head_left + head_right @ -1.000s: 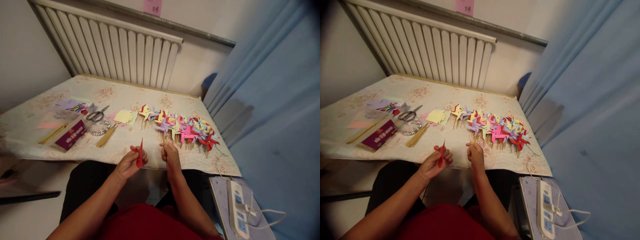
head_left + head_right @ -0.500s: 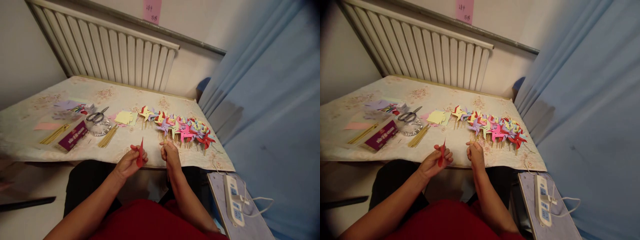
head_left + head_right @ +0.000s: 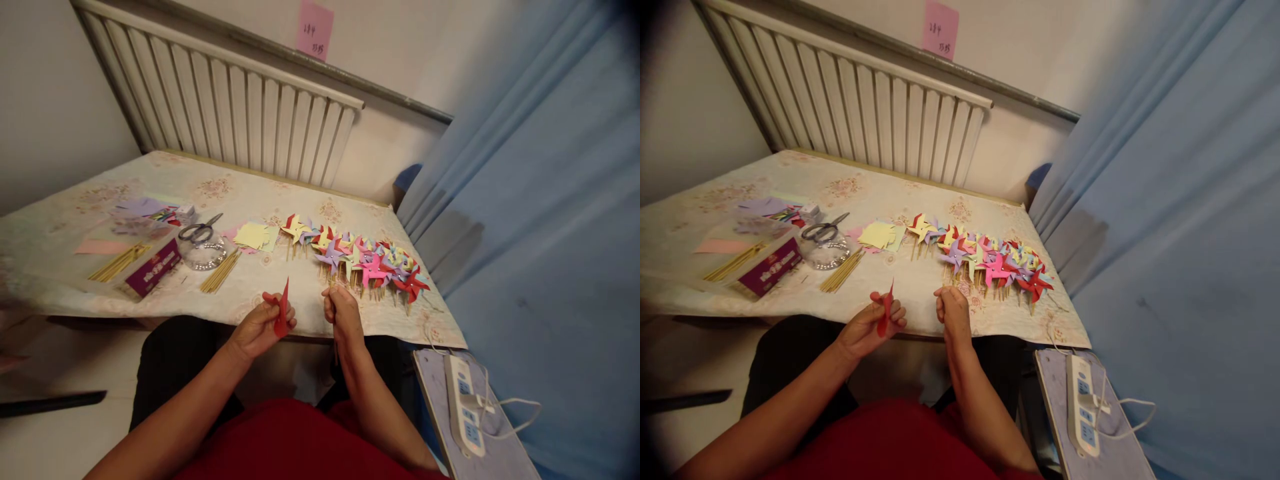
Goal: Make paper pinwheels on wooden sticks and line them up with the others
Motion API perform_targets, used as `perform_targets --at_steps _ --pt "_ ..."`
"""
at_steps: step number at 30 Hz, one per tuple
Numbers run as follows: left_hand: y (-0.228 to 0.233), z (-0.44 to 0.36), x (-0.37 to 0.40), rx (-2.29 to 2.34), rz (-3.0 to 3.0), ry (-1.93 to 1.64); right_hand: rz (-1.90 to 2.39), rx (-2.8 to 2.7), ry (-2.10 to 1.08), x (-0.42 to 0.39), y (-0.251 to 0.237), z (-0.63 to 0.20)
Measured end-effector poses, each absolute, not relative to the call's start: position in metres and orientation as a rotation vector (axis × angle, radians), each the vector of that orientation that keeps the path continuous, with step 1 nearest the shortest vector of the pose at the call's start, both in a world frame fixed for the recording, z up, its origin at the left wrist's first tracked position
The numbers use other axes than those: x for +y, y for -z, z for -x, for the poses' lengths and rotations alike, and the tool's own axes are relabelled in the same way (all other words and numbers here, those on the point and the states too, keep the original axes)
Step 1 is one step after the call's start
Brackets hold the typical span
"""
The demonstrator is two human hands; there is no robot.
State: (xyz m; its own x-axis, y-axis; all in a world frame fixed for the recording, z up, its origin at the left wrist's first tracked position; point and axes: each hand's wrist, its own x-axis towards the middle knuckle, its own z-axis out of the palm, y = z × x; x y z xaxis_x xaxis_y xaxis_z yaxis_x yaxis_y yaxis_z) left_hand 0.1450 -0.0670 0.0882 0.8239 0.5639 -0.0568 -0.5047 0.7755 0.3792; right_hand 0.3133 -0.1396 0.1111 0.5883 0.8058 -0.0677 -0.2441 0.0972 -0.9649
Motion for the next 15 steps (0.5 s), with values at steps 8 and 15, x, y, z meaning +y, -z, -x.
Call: perform_targets --at_steps 8,15 --pt "-0.0866 -0.146 -0.0668 0.18 -0.361 -0.583 1.198 -0.555 -0.909 -0.1402 -0.1111 -0.3138" --pt "-0.0862 -0.1453 -0.0666 0.185 -0.383 -0.586 1.189 -0.525 -0.904 -0.1407 -0.1107 -0.3119"
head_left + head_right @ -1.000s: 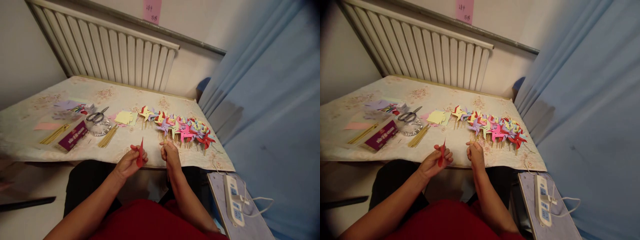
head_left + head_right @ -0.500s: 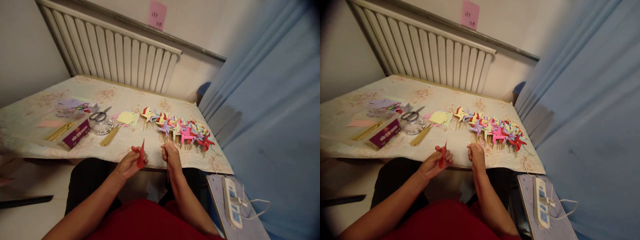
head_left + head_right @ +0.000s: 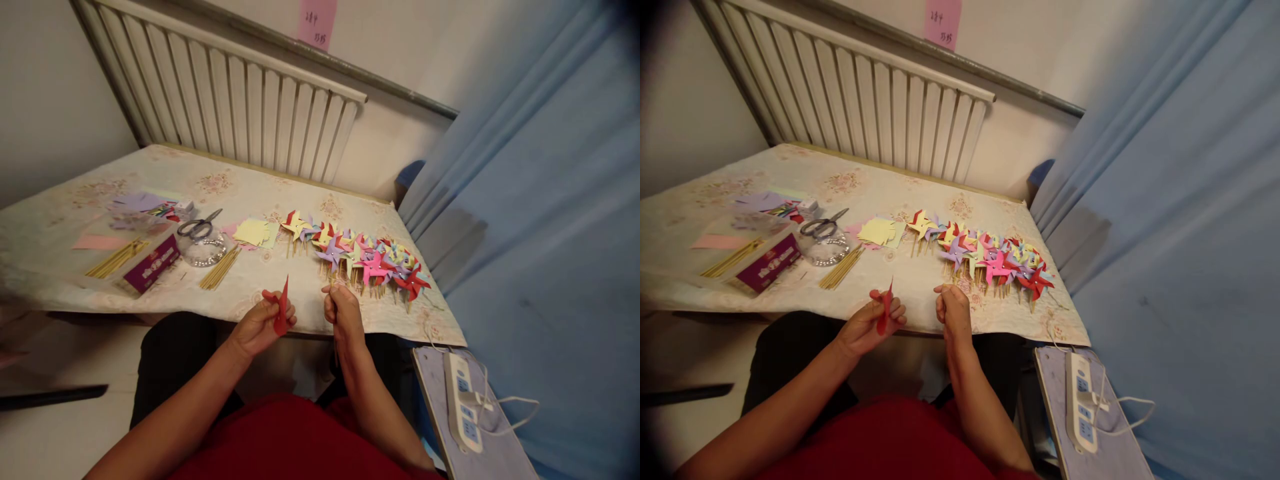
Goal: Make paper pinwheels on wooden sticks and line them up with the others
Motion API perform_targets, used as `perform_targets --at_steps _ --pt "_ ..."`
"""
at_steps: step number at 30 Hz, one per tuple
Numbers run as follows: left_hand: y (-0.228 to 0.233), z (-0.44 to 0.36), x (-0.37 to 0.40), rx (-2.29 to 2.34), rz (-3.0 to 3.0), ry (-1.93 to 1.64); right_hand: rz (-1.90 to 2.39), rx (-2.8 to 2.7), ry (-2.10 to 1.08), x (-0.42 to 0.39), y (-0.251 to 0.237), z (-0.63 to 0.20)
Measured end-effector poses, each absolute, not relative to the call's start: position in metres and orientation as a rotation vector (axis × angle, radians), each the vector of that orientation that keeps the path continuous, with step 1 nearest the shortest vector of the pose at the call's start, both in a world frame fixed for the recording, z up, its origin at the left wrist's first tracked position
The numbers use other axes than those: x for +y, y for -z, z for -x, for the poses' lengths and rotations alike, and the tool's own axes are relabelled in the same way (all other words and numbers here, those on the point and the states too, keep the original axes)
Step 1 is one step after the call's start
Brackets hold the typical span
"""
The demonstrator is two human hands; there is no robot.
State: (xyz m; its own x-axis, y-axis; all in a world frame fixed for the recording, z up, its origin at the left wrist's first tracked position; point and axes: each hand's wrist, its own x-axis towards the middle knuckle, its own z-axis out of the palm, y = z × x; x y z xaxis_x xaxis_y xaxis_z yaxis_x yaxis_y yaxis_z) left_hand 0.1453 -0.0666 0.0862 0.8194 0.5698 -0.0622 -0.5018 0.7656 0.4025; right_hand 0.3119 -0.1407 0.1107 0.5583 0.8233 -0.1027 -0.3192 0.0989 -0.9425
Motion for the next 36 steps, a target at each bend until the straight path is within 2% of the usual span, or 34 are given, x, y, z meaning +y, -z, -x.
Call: perform_targets --at_steps 36 --pt "-0.0799 -0.1442 -0.0645 0.17 -0.371 -0.573 1.151 -0.43 -0.944 -0.1416 -0.1032 -0.313"
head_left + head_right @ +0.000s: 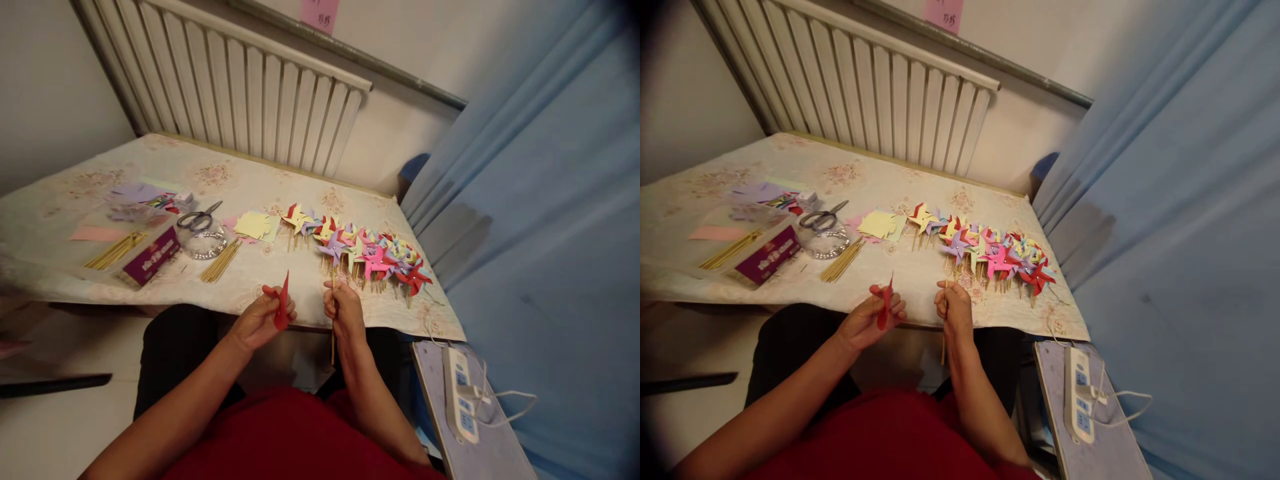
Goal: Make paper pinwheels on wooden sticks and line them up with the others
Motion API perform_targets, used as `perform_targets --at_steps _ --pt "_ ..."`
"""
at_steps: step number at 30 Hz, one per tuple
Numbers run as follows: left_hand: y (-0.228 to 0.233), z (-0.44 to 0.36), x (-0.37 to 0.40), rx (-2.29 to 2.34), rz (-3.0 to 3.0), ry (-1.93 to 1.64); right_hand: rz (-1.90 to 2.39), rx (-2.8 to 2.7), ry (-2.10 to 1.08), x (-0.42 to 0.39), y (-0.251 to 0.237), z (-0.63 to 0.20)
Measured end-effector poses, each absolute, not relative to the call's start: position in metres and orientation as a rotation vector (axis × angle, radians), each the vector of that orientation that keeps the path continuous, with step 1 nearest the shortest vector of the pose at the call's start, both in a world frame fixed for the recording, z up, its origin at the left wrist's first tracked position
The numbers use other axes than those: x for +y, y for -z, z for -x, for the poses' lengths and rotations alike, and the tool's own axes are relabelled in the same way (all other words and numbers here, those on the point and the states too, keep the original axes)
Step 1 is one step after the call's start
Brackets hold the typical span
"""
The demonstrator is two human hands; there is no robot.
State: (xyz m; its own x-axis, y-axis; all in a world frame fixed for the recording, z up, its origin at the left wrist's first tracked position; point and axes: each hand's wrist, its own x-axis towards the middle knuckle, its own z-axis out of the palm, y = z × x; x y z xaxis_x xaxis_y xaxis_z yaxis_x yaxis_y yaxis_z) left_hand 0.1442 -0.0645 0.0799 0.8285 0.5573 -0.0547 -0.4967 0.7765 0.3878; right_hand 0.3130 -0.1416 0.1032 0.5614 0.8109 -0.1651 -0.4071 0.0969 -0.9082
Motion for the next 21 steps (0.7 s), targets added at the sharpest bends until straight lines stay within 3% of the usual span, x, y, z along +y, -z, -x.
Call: perform_targets --at_steps 21 --pt "-0.0801 -0.1429 -0.0665 0.164 -0.366 -0.577 1.228 -0.436 -0.904 -0.142 -0.1011 -0.3114"
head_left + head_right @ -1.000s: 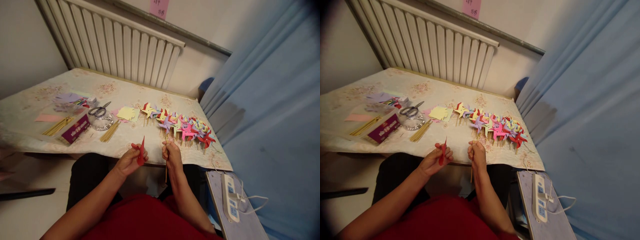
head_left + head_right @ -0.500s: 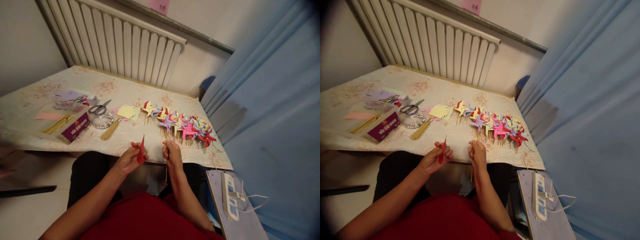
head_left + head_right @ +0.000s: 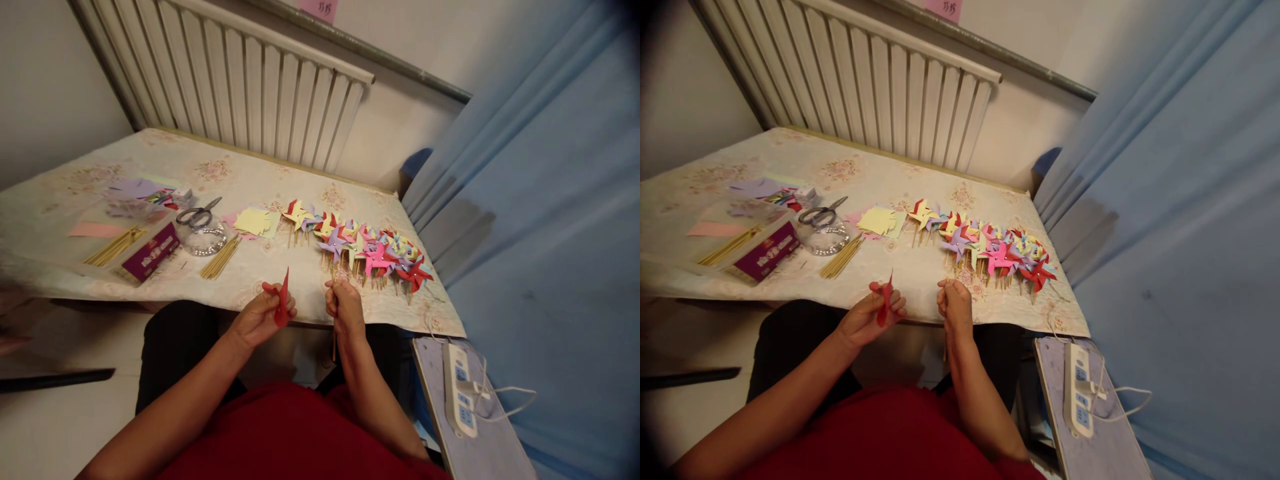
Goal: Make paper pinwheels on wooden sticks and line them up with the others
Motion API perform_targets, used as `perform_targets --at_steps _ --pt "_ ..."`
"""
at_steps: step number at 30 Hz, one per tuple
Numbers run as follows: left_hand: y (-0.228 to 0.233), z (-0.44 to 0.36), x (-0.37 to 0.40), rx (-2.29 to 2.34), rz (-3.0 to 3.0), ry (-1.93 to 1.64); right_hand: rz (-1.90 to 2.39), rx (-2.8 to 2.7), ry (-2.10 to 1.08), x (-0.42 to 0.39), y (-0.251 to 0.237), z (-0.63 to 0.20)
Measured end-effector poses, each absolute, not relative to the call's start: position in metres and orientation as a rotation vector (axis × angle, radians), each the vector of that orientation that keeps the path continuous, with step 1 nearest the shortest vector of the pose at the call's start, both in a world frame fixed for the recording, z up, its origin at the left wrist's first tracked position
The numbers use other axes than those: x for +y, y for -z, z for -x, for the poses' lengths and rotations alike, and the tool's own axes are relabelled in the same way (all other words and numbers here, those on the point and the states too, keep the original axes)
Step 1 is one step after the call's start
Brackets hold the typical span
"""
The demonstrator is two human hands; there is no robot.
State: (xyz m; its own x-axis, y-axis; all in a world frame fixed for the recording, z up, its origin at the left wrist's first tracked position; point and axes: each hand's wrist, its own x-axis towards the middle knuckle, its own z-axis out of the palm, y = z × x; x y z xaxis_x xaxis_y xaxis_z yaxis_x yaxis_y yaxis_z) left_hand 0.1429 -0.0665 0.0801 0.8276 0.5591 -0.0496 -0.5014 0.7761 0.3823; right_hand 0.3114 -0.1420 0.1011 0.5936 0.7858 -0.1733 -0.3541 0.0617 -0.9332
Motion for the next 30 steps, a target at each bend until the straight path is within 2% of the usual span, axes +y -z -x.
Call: perform_targets --at_steps 6,14,23,30 --pt "-0.079 -0.142 -0.066 0.186 -0.366 -0.582 1.241 -0.499 -0.858 -0.137 -0.092 -0.314" --pt "-0.077 -0.131 -0.063 0.181 -0.355 -0.612 1.241 -0.821 -0.542 -0.099 -0.08 -0.319" --pt "-0.076 -0.122 -0.059 0.203 -0.353 -0.642 1.335 -0.895 -0.507 -0.071 -0.053 -0.316" --pt "-0.074 -0.121 -0.058 0.201 -0.362 -0.639 1.355 -0.904 -0.51 -0.071 -0.05 -0.314"
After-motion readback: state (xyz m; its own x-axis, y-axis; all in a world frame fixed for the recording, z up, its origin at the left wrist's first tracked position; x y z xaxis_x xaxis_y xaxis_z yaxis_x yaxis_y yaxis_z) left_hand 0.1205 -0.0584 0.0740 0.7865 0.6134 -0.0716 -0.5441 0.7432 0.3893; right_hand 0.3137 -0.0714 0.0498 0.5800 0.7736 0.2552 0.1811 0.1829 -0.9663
